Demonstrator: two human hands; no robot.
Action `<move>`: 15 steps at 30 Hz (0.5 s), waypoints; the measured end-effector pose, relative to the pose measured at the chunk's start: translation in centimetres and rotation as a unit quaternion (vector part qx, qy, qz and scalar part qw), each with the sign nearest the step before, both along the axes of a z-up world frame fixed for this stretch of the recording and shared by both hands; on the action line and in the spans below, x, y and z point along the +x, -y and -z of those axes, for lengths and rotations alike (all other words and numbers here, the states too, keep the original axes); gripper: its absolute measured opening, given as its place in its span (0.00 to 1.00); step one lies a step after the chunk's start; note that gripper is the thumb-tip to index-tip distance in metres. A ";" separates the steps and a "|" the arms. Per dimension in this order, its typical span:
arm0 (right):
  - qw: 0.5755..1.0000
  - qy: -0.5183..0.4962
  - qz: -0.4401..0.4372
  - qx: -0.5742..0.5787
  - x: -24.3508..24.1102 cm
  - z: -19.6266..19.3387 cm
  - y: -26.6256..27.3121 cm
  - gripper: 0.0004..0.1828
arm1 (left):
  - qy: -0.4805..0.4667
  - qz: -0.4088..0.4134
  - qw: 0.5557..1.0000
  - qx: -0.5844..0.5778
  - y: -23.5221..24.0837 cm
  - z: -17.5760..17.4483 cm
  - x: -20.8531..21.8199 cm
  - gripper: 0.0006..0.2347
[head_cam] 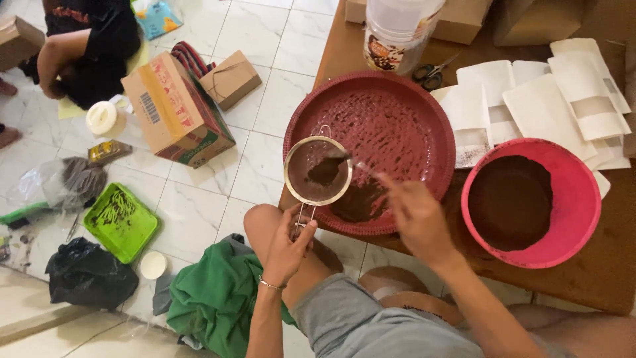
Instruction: The person sits on the floor and uses a spoon to scoop a dark brown powder from a red tray into a metal sieve. They then shake the sieve over a pink bowl to sift the powder, repeating the process to transfer the contents.
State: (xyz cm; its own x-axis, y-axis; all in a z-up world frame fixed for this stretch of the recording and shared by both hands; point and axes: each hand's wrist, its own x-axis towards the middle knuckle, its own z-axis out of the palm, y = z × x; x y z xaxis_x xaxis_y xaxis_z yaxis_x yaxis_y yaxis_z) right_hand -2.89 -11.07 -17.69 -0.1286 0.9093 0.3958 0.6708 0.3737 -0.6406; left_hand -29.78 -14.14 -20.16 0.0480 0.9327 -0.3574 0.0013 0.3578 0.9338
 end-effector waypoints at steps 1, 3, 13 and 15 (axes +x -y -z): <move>1.000 0.000 0.003 0.001 -0.6 -1.0 0.2 0.23 | 0.000 0.003 1.000 0.001 0.0 0.1 0.1 0.23; 0.999 -0.012 -0.020 0.027 -1.8 -3.0 0.3 0.21 | 0.001 0.012 1.000 0.004 -0.1 0.3 0.2 0.22; 0.982 -0.136 0.096 -0.089 -0.4 1.5 -0.7 0.19 | -0.007 -0.002 1.000 -0.009 -0.1 0.3 -1.1 0.22; 0.988 -0.066 0.061 -0.124 -2.2 -0.7 -1.0 0.18 | -0.001 0.000 1.000 0.013 -0.5 0.5 -1.5 0.21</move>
State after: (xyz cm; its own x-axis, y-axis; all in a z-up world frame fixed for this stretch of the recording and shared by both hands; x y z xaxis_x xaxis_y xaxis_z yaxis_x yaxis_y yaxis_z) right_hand -5.07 -10.08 -17.02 0.0262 0.9859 0.1653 0.6055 0.1159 -0.7874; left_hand -31.30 -13.62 -20.62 0.0468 0.9419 -0.3327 0.0032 0.3329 0.9429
